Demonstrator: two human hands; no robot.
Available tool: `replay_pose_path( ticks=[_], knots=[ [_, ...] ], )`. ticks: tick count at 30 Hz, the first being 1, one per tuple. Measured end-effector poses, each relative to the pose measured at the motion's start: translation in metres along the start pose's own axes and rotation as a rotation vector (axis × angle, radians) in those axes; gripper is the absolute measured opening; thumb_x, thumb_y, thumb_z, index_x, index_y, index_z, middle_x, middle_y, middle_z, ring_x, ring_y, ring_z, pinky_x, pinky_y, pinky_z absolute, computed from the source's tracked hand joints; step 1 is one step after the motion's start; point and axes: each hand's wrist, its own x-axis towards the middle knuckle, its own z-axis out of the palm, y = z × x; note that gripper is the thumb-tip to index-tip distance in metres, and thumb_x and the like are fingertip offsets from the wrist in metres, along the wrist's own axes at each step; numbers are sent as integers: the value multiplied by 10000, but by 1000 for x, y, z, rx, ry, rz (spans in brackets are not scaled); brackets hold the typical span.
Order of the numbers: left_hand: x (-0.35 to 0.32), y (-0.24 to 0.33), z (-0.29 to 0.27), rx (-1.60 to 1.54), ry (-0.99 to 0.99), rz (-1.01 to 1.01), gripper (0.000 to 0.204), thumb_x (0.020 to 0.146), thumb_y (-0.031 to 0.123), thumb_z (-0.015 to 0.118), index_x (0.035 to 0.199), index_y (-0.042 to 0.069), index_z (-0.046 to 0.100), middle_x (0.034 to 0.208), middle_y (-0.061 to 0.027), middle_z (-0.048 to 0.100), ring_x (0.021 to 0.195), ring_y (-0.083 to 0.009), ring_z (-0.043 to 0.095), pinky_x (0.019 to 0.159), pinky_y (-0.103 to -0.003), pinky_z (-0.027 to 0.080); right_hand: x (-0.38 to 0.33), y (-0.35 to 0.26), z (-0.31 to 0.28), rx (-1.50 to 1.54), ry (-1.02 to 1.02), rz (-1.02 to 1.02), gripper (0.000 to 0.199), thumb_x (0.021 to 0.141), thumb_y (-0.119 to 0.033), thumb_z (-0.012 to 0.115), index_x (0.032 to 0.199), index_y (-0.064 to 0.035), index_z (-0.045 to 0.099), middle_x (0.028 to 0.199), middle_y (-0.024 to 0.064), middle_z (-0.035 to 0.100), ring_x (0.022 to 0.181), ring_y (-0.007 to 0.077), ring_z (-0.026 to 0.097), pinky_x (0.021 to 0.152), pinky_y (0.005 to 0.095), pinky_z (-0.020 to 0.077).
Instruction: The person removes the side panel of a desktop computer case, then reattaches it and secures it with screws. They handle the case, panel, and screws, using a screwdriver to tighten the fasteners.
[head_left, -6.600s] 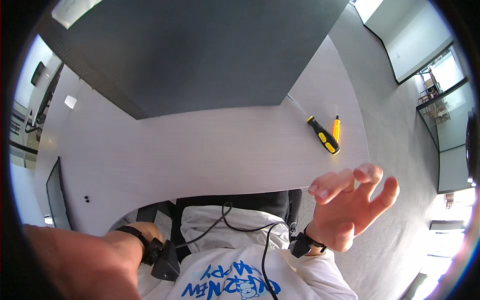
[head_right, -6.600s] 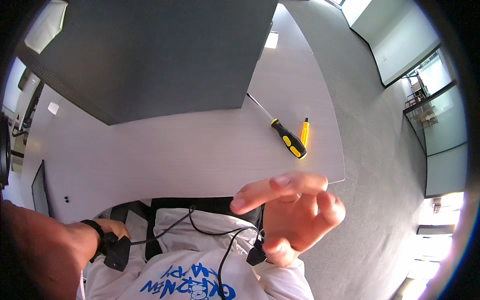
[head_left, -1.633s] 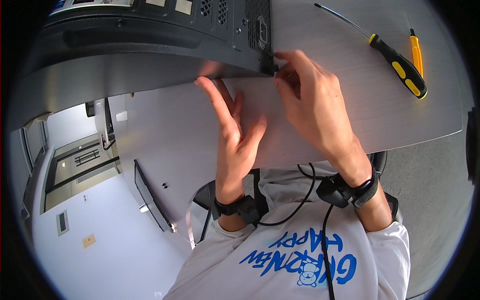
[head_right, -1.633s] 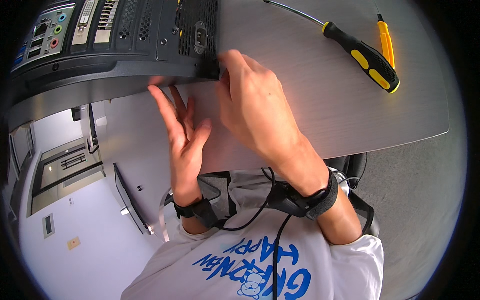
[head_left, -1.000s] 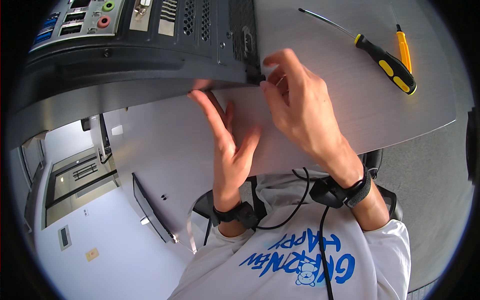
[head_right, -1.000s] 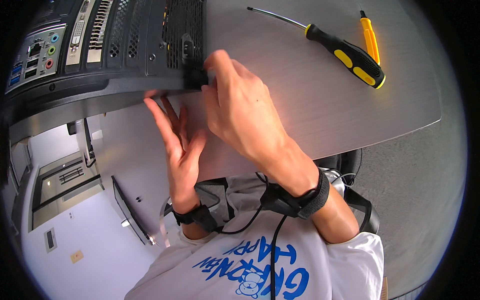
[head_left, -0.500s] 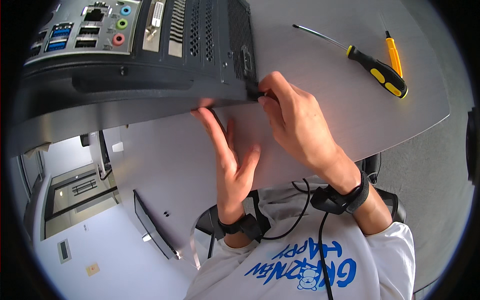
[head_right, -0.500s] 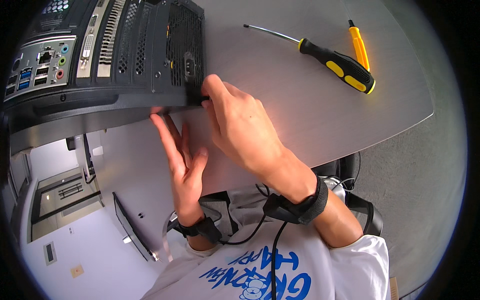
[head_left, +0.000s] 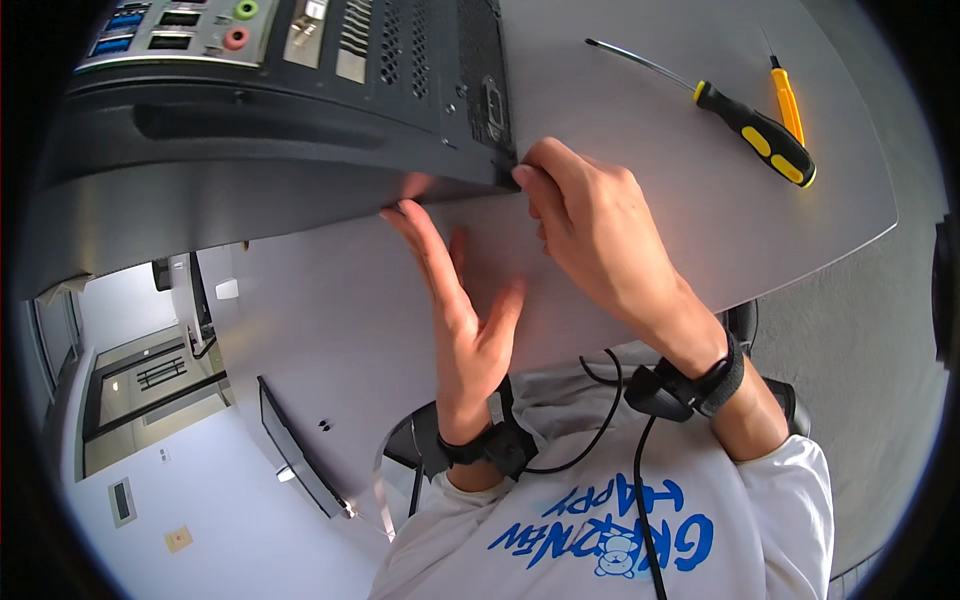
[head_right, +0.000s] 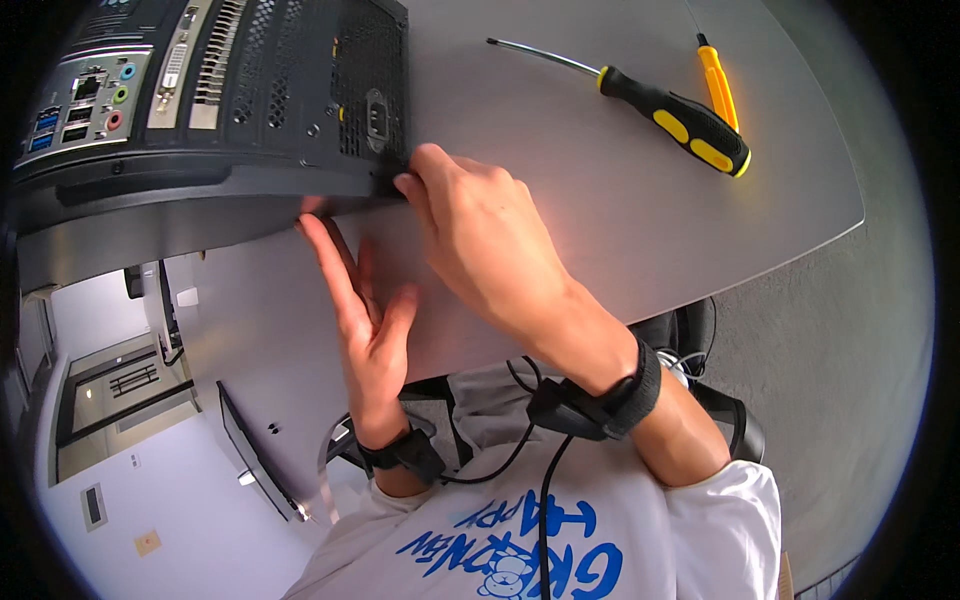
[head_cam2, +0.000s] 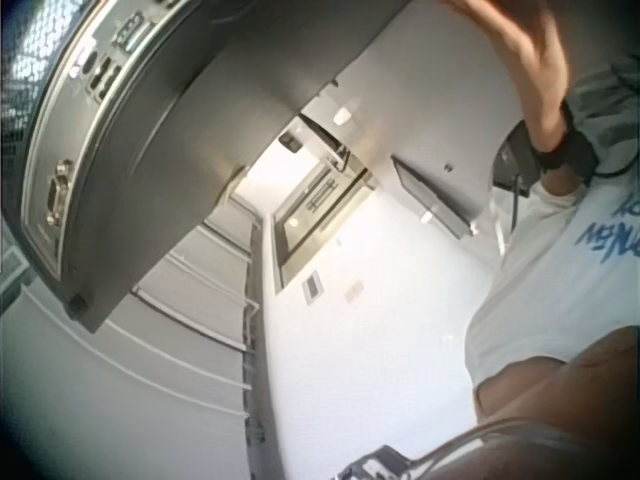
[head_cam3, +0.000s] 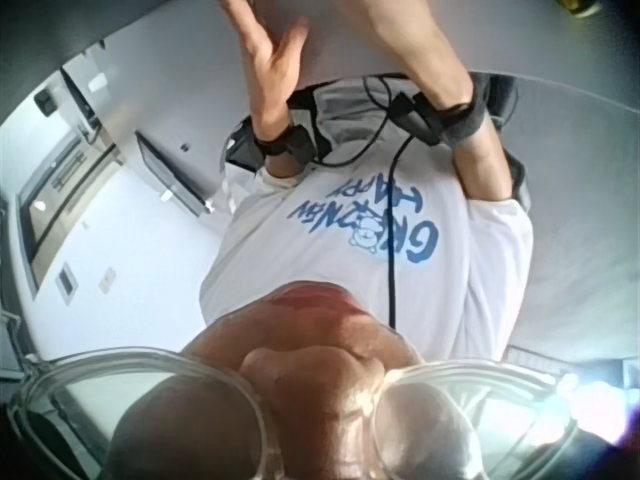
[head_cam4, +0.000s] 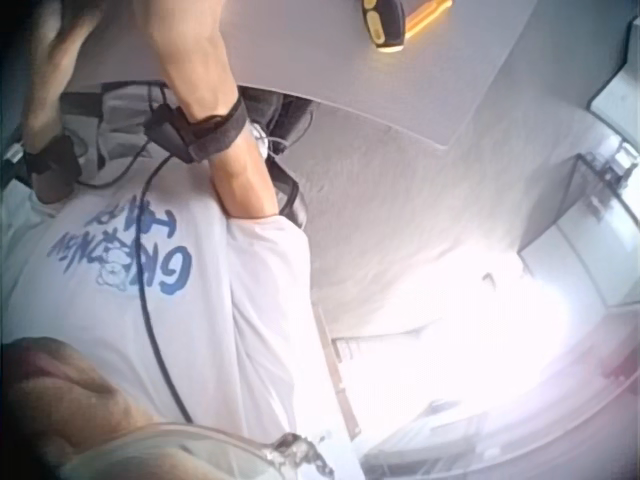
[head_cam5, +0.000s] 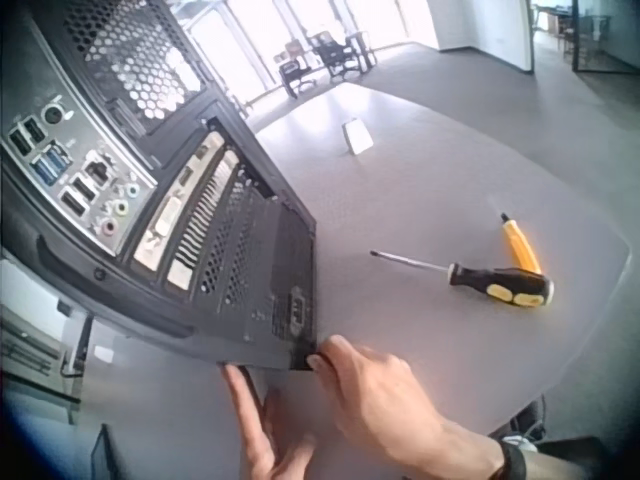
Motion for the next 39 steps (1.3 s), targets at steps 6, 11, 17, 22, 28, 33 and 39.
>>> replay_pose_path(
  ticks=[6, 11, 17, 22, 28, 33, 39],
  knots=[
    [-1, 7, -2, 39, -17, 37, 1052, 925, 87, 687, 1682, 139, -41, 1710, -250, -190, 1591, -425, -130, 1241, -599, 215, -3, -2, 1, 73, 94, -29, 112, 986, -34, 623, 1077, 18, 582, 757, 146, 639, 630, 289, 649, 593, 374, 508],
    [2, 4, -2, 53, -26, 20, 1039, 928, 76, 679, 1682, 136, -33, 1705, -262, -195, 1587, -438, -133, 1239, -599, 217, -3, 2, -2, 53, 53, -108, 137, 967, -12, 636, 1089, 21, 583, 861, 183, 643, 728, 312, 659, 640, 376, 508],
    [-4, 6, -3, -9, 0, -69, 1033, 925, 60, 676, 1684, 132, -21, 1705, -260, -197, 1587, -437, -132, 1238, -592, 219, 0, -1, 3, -93, 94, -70, 140, 952, -3, 663, 1070, 21, 591, 833, 160, 629, 712, 333, 643, 638, 393, 505],
    [-1, -3, -4, -3, -12, 29, 1028, 927, 78, 682, 1685, 131, -10, 1709, -257, -186, 1592, -437, -108, 1237, -591, 221, -5, -5, 3, 71, 137, -82, 96, 967, -29, 665, 1019, 25, 607, 834, 174, 624, 707, 371, 622, 634, 416, 490],
    [-3, -8, -2, -16, -1, 64, 1007, 928, 101, 683, 1687, 125, 22, 1709, -268, -173, 1592, -440, -109, 1236, -597, 216, -1, 2, 4, -66, 100, -125, 164, 948, -36, 681, 1069, 12, 582, 824, 171, 624, 722, 358, 640, 645, 403, 498],
    [-2, -16, -5, 25, -8, 124, 997, 933, 134, 688, 1688, 123, 36, 1707, -283, -158, 1592, -451, -90, 1235, -596, 217, -6, -5, 6, 34, 108, -44, 140, 942, -11, 663, 1045, 22, 573, 823, 178, 629, 709, 398, 611, 637, 428, 480],
    [-3, -26, -6, 72, -3, 199, 976, 943, 177, 688, 1687, 118, 59, 1710, -287, -135, 1592, -459, -70, 1234, -597, 214, -2, -1, 2, 8, 46, -119, 106, 961, -31, 639, 1045, -1, 582, 853, 213, 635, 732, 438, 602, 634, 445, 483]
  ],
)
